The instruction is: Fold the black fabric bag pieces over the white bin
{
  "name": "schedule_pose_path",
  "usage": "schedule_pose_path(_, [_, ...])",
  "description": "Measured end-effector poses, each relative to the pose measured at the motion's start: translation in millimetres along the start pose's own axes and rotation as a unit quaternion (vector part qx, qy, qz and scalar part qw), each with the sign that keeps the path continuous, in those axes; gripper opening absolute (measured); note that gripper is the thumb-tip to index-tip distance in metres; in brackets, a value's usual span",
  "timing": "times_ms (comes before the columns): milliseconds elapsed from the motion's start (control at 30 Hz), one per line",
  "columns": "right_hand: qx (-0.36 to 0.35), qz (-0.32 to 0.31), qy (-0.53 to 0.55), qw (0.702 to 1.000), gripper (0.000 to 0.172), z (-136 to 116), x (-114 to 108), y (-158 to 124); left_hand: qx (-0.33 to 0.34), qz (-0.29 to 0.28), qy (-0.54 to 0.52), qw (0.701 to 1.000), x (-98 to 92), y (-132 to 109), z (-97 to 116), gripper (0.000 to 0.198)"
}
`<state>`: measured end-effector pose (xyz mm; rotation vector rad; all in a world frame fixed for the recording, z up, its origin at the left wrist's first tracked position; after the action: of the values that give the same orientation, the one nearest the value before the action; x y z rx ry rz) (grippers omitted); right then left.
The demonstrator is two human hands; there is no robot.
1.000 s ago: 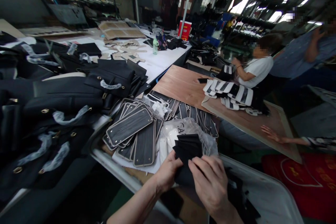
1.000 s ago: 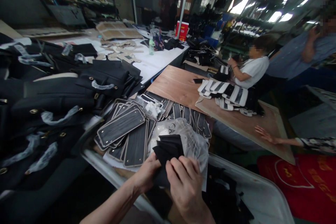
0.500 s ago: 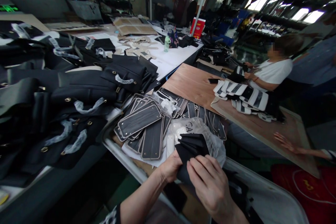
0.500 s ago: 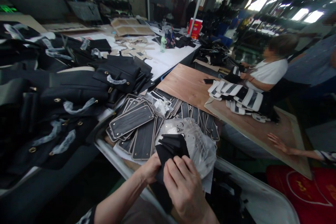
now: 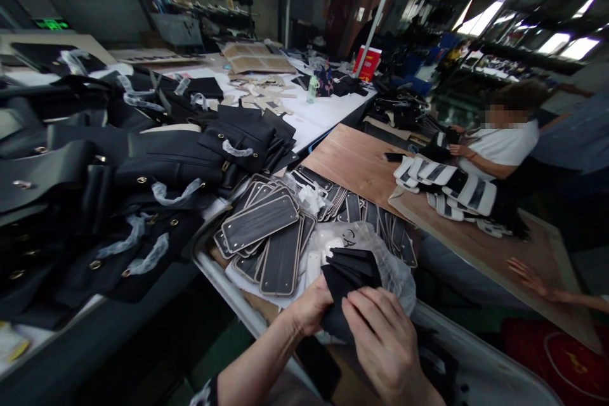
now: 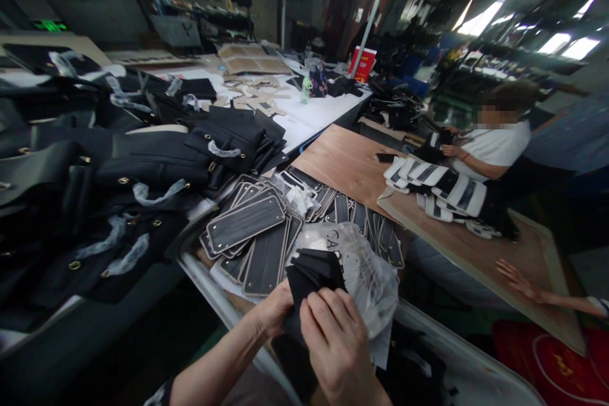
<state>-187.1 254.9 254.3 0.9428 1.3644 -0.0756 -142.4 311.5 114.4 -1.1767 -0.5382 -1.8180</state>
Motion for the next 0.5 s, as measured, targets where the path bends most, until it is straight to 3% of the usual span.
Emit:
schedule_pose_path(67, [0.057,0.028,0.036,0.997,0.02,13.7,-2.3,-1.5,0.001,-0.003,0.003,1.0,4.9,1.0,2.8,0.053])
schedule_pose_path(133, [0.157,0.055,0.077,0.983,0.016,37.3,-3.2,-8.2,-0.001,-0.006,0.011,1.0,12.5,3.3,4.8,0.055])
schedule_pose_path(233, [0.329,0.073,0.11,0.935,0.017,75.4,-1.5,-28.5,-0.016,-0.004,0.038,0.999,24.8,8.5,3.4,0.059])
schedule_pose_path(300, [0.407,0.084,0.126,0.901,0.023,91.7,-1.9,-42.8,-0.03,-0.004,0.053,0.998,31.7,12.7,-0.3,0.062])
schedule_pose_path(500, [0.485,0.133,0.193,0.843,0.029,103.9,-8.1,-66.9,-0.066,-0.022,0.061,0.996,45.8,24.2,-13.2,0.065])
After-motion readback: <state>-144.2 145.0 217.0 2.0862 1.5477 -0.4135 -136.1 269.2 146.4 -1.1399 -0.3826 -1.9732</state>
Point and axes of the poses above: each hand's wrist, its own y-axis towards the middle knuckle, its own x-axis out of the palm, z = x × y, the point moved 7 cm from there along y, towards the middle knuckle, and after that the axes turned 8 degrees about -z, right-handed, at the moved point
